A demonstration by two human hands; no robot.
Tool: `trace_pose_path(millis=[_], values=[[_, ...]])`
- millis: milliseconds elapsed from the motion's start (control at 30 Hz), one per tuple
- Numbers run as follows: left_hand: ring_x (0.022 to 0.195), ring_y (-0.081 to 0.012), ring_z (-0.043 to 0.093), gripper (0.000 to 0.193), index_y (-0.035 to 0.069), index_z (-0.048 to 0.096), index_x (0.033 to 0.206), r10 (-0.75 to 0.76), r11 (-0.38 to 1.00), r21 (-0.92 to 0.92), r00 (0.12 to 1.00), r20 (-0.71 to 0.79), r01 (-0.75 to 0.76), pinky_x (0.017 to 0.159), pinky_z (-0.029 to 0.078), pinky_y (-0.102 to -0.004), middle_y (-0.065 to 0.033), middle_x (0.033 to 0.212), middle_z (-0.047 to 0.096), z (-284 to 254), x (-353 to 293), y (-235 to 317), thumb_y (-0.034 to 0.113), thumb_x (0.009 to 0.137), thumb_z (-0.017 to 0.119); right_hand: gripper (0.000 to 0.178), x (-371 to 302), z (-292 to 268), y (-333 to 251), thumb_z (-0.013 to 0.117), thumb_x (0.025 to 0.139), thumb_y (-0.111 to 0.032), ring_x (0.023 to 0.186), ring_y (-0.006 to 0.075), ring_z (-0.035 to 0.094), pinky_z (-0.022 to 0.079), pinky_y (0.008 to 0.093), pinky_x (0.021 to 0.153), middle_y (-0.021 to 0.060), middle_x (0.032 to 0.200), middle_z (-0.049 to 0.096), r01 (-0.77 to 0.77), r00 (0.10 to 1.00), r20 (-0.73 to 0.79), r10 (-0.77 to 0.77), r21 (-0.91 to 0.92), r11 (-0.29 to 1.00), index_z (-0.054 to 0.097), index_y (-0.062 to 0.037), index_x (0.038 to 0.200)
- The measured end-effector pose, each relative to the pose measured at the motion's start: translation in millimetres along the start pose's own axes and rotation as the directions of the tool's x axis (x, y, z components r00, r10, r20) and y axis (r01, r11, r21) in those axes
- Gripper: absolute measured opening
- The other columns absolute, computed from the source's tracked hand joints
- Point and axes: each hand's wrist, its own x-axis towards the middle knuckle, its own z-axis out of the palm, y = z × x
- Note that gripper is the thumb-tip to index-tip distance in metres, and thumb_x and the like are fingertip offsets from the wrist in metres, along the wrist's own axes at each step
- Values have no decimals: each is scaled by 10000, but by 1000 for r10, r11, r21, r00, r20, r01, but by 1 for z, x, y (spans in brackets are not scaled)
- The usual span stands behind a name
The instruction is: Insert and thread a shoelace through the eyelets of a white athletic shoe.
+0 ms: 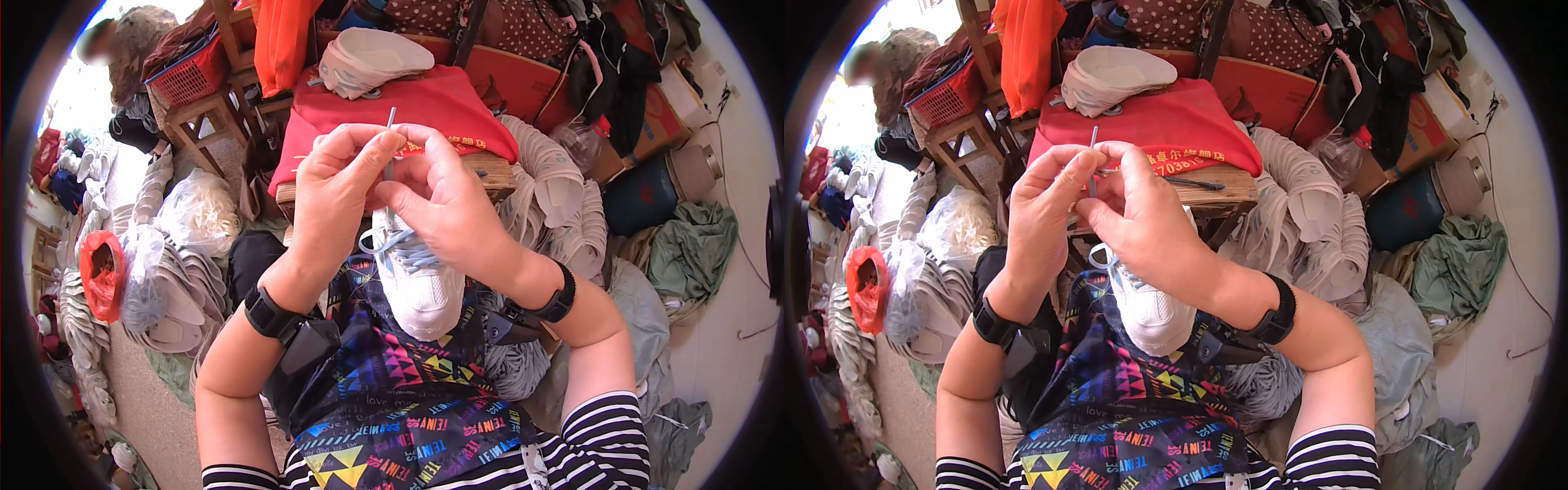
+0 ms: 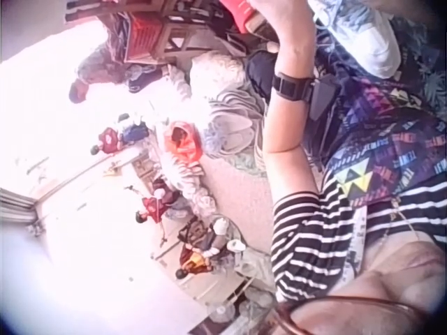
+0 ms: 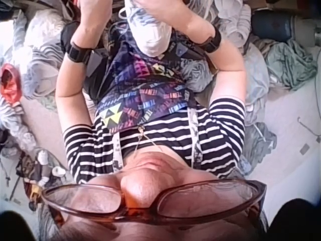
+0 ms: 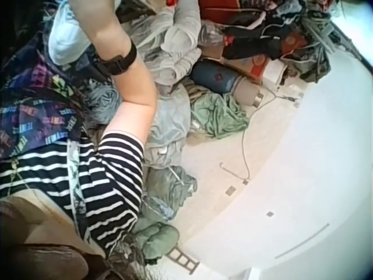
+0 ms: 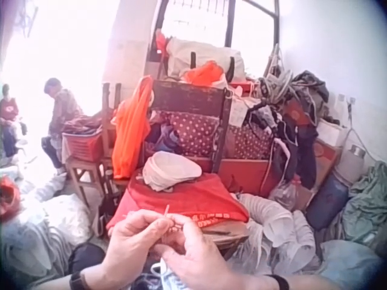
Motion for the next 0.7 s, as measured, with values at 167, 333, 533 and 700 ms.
trace_pose_path(millis=[167, 333, 533, 700], values=[[804, -78, 580, 209, -6, 645, 1111, -232, 919, -342, 970, -70, 195, 783, 489, -256, -7, 899, 630, -15, -5, -12, 155, 988, 596, 188, 9, -28, 9, 540, 995, -74, 730, 74, 622, 504, 208, 665, 40, 863, 655, -156, 987, 55, 148, 198, 968, 589, 10, 1156], [714, -82, 487, 186, -8, 603, 1127, -381, 881, -315, 924, -28, 354, 763, 453, -262, 21, 809, 519, -65, -24, -31, 115, 1001, 544, 205, 6, -81, 29, 534, 1010, -135, 676, 20, 555, 471, 163, 658, 25, 863, 655, -240, 968, -39, 247, 124, 963, 639, -11, 1135], [762, -56, 523, 161, 19, 603, 1123, -462, 882, -145, 883, -81, 448, 721, 456, -232, 5, 866, 551, -88, -39, -37, 91, 983, 568, 196, -18, -109, 46, 552, 973, -97, 645, 34, 541, 473, 201, 607, 6, 813, 678, -200, 980, -46, 195, -320, 926, 668, -13, 1107], [757, -61, 573, 153, 25, 613, 1104, -424, 896, 104, 901, -93, 432, 697, 472, -209, -25, 897, 642, -78, -38, -48, 85, 964, 603, 138, -31, -100, 44, 529, 963, -51, 723, 69, 601, 494, 231, 649, 52, 846, 674, -223, 969, -41, 242, -559, 799, 650, 14, 985]])
